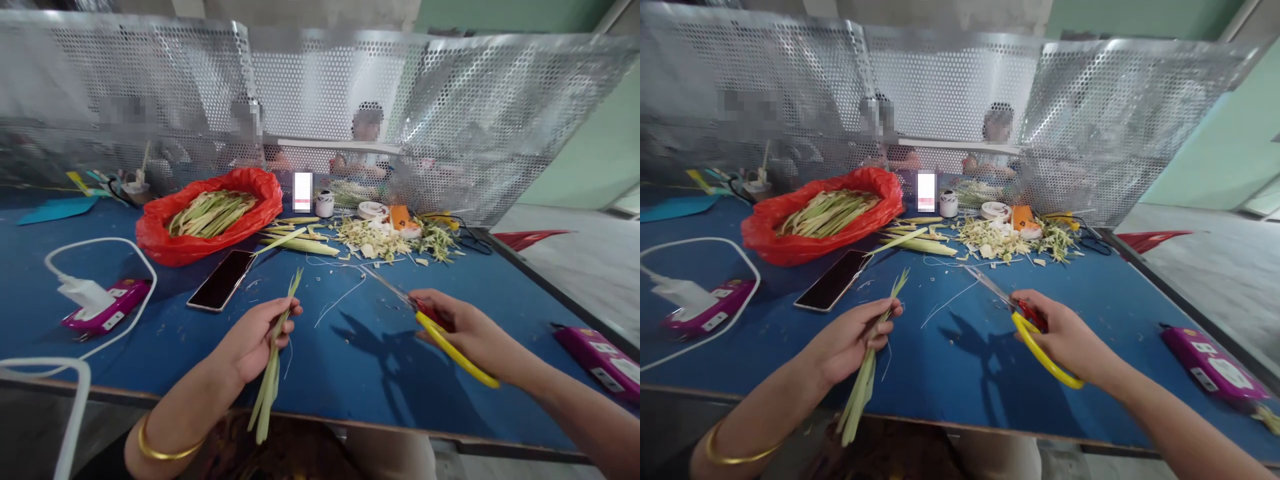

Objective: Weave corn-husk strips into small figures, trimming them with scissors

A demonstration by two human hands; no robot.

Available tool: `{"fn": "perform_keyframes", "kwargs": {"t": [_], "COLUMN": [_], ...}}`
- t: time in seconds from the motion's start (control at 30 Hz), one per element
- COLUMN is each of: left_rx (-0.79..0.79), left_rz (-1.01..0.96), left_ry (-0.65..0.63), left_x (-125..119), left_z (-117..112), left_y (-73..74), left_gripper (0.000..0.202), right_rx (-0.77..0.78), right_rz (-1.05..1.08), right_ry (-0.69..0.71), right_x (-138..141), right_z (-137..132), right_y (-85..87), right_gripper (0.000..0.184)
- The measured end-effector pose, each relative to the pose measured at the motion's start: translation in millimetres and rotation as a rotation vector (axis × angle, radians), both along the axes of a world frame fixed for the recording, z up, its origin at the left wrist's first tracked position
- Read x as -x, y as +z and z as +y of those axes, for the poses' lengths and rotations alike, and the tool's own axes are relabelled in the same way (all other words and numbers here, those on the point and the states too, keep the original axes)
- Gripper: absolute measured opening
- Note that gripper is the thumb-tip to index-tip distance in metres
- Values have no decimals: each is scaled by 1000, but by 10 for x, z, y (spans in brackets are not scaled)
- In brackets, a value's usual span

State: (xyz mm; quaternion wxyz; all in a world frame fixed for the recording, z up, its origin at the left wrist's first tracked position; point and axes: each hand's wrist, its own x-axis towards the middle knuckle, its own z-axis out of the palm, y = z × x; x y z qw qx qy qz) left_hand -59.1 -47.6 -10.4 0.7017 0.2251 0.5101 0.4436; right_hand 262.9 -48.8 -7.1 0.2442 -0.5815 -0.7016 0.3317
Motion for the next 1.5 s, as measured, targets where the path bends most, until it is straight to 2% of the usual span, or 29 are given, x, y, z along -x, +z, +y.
{"fn": "perform_keyframes", "kwargs": {"t": [0.03,0.1,0.17,0.27,0.37,0.53,0.7,0.9,1.07,1.27,1.4,1.5], "left_rx": [-17,-100,-148,-227,-308,-514,-601,-577,-449,-257,-188,-180], "left_rz": [57,286,380,555,790,1105,1221,1196,990,649,492,431], "left_ry": [-18,-114,-158,-210,-248,-269,-339,-337,-347,-404,-409,-377], "left_x": [-63,-208,-368,-606,-782,-868,-871,-878,-777,-611,-536,-509], "left_z": [66,205,347,548,708,828,816,801,781,734,717,707], "left_y": [22,39,9,-111,-249,-352,-348,-335,-317,-247,-197,-185], "left_gripper": [12,15,16,18,19,11,11,19,19,24,30,32], "right_rx": [-65,-122,-155,-239,-270,-196,-145,-84,-28,426,561,616], "right_rz": [-40,-171,-272,-326,-276,-168,-137,-143,-128,101,198,230], "right_ry": [-7,-118,-205,-249,-295,-304,-277,-212,-94,76,145,181], "right_x": [57,160,235,287,267,147,78,34,-88,-214,-173,-99], "right_z": [56,166,264,361,398,438,485,474,459,508,566,614], "right_y": [-25,-80,-139,-248,-380,-521,-495,-433,-315,-62,85,118], "right_gripper": [49,52,53,50,49,49,49,49,41,47,37,33]}}
